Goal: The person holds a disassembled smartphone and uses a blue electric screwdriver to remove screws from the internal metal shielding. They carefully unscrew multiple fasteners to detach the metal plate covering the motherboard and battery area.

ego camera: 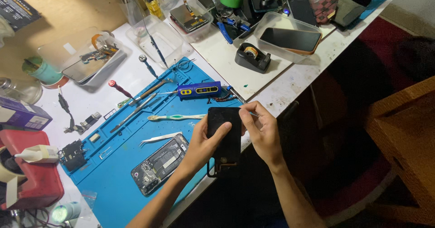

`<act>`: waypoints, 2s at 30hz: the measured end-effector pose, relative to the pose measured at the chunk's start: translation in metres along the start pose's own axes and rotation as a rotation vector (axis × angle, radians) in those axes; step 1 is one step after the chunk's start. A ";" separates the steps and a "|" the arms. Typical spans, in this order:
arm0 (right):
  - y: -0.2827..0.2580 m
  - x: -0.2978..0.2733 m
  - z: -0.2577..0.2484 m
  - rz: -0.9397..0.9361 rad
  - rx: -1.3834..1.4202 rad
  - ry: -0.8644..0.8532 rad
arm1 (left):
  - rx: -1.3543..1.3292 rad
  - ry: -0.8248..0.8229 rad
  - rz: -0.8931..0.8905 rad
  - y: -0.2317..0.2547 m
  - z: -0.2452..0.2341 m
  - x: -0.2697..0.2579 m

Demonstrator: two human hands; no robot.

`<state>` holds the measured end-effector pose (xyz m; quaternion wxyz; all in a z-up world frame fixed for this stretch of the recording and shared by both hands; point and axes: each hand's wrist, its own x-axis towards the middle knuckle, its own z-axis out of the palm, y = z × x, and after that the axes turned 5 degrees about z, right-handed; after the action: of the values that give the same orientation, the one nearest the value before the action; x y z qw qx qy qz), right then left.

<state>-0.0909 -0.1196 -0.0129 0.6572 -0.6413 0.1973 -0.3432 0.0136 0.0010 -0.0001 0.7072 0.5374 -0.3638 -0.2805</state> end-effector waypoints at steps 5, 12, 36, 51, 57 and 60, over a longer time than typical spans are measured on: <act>0.013 0.005 -0.004 0.013 0.044 -0.049 | 0.035 -0.012 0.020 -0.002 -0.003 0.005; 0.018 0.001 0.004 0.022 0.026 0.086 | 0.030 0.011 0.056 -0.002 0.005 0.001; 0.023 -0.001 0.022 -0.003 0.050 0.124 | -0.027 0.047 0.189 0.016 0.007 -0.012; 0.048 0.004 0.023 -0.033 -0.041 0.203 | -0.035 0.061 0.262 -0.010 -0.004 -0.016; 0.049 0.009 0.026 -0.009 -0.023 0.200 | -0.013 0.070 0.264 -0.001 0.000 -0.015; 0.046 0.010 0.028 0.000 0.009 0.206 | -0.002 0.063 0.283 -0.009 -0.003 -0.011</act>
<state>-0.0554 -0.1099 -0.0533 0.6364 -0.5997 0.2622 -0.4082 0.0095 0.0093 -0.0115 0.7512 0.4886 -0.4132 -0.1616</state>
